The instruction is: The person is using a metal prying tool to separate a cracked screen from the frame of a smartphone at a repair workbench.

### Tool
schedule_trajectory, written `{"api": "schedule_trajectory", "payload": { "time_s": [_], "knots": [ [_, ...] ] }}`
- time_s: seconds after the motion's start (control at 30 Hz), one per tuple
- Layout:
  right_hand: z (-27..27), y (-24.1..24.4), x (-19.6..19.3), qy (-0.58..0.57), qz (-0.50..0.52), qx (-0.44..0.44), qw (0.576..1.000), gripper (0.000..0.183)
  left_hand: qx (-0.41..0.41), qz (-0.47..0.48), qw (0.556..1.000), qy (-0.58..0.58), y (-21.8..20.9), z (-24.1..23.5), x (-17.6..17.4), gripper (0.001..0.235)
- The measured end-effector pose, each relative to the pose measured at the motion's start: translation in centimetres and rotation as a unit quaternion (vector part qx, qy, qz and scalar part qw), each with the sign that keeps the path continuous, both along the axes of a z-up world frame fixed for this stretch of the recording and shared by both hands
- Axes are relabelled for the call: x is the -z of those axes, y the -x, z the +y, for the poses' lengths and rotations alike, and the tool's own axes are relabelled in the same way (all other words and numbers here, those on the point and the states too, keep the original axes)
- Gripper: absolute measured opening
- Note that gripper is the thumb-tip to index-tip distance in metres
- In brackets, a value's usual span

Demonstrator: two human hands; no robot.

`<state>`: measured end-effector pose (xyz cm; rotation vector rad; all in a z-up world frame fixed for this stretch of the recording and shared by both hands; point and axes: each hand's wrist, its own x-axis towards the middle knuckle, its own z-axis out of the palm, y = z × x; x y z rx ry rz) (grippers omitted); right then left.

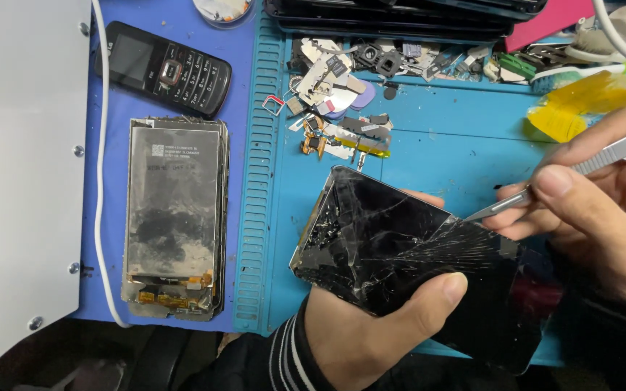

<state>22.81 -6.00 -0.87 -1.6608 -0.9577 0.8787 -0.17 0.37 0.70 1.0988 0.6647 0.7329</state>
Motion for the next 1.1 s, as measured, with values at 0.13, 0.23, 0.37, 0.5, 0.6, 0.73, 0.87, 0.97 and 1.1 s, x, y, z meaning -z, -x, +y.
{"api": "schedule_trajectory", "payload": {
  "time_s": [0.13,0.23,0.37,0.5,0.6,0.73,0.87,0.97,1.1],
  "knots": [
    [-0.1,0.1,-0.1,0.010,-0.008,0.003,1.000,0.023,-0.001,0.005,1.000,-0.001,0.0,0.0,-0.2,0.040],
    [0.0,-0.1,-0.3,0.022,-0.030,-0.004,0.999,0.023,-0.017,0.015,0.999,-0.036,-0.1,0.1,-0.3,0.040],
    [-0.1,-0.2,-0.4,0.039,-0.026,-0.005,0.999,0.025,-0.006,0.003,1.000,-0.029,-0.1,0.2,-0.3,0.040],
    [-0.4,-0.5,0.0,0.022,-0.027,-0.012,0.999,0.025,0.012,0.012,0.999,-0.045,0.0,0.3,-0.4,0.037],
    [-0.3,-0.3,-0.1,0.019,-0.026,-0.011,0.999,0.025,0.012,-0.007,1.000,-0.006,-0.1,0.0,0.0,0.041],
    [-0.3,0.2,-1.0,0.055,-0.120,-0.033,0.991,0.028,0.005,0.012,0.999,-0.039,-0.1,-0.1,0.0,0.041],
    [-0.1,0.7,-1.5,0.024,-0.130,-0.063,0.989,0.021,-0.023,0.047,0.995,-0.085,-0.4,-0.3,0.1,0.035],
    [0.5,0.9,-2.2,0.027,-0.163,-0.087,0.982,0.015,-0.032,0.074,0.990,-0.115,-0.4,-0.8,0.5,0.033],
    [0.3,1.9,-2.4,0.014,-0.153,-0.061,0.986,0.017,-0.035,0.066,0.992,-0.097,-0.3,-0.7,0.3,0.035]
  ]
}}
